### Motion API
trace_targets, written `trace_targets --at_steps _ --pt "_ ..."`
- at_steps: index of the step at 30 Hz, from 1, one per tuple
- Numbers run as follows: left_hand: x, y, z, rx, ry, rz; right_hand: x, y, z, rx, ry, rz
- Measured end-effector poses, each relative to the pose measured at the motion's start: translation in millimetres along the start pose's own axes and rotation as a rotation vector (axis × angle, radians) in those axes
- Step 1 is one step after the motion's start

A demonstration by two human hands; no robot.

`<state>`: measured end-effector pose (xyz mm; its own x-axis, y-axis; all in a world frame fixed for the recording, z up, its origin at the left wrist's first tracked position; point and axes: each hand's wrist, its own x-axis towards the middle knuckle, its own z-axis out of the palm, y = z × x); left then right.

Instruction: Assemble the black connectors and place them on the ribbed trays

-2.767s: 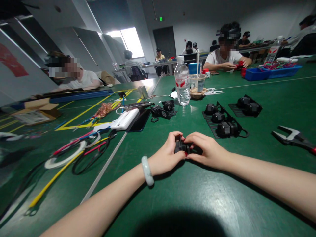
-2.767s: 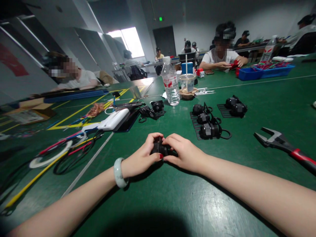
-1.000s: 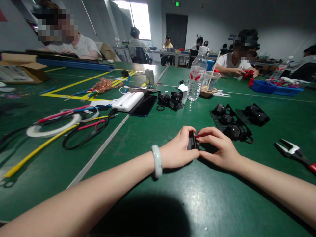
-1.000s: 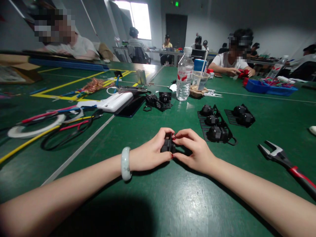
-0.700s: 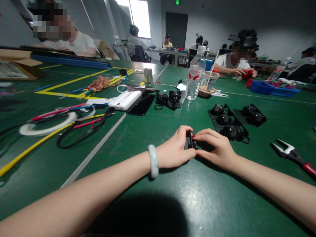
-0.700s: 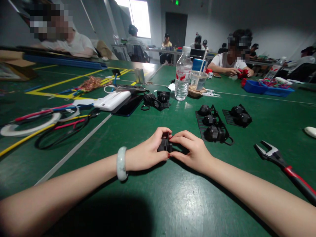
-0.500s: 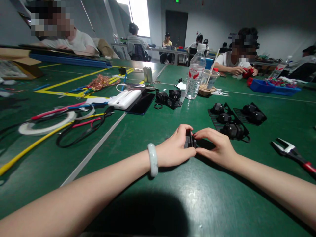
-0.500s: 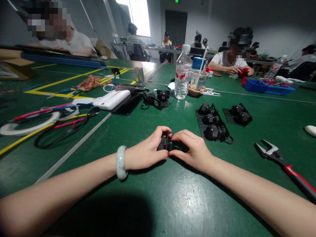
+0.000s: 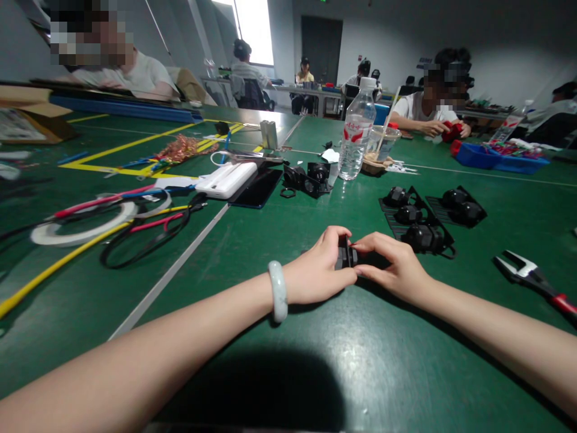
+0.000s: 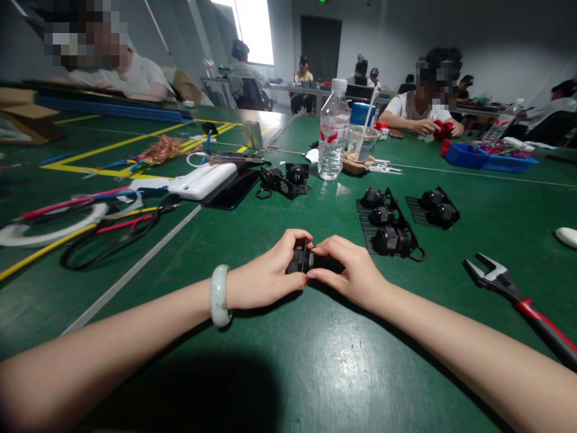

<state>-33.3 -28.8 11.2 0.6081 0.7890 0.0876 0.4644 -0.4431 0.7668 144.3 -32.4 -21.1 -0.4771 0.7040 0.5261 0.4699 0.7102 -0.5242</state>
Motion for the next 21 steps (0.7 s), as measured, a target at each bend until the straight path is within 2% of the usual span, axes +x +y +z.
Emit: trace_targets --at_steps 8,21 --pt "0.2 0.0 0.0 0.011 -0.003 -0.006 -0.5 0.1 0.3 -0.011 -0.040 0.029" --pt "1.6 -0.1 -1.0 0.008 0.006 0.010 2.1 -1.9 -0.9 -0.041 -0.028 0.000"
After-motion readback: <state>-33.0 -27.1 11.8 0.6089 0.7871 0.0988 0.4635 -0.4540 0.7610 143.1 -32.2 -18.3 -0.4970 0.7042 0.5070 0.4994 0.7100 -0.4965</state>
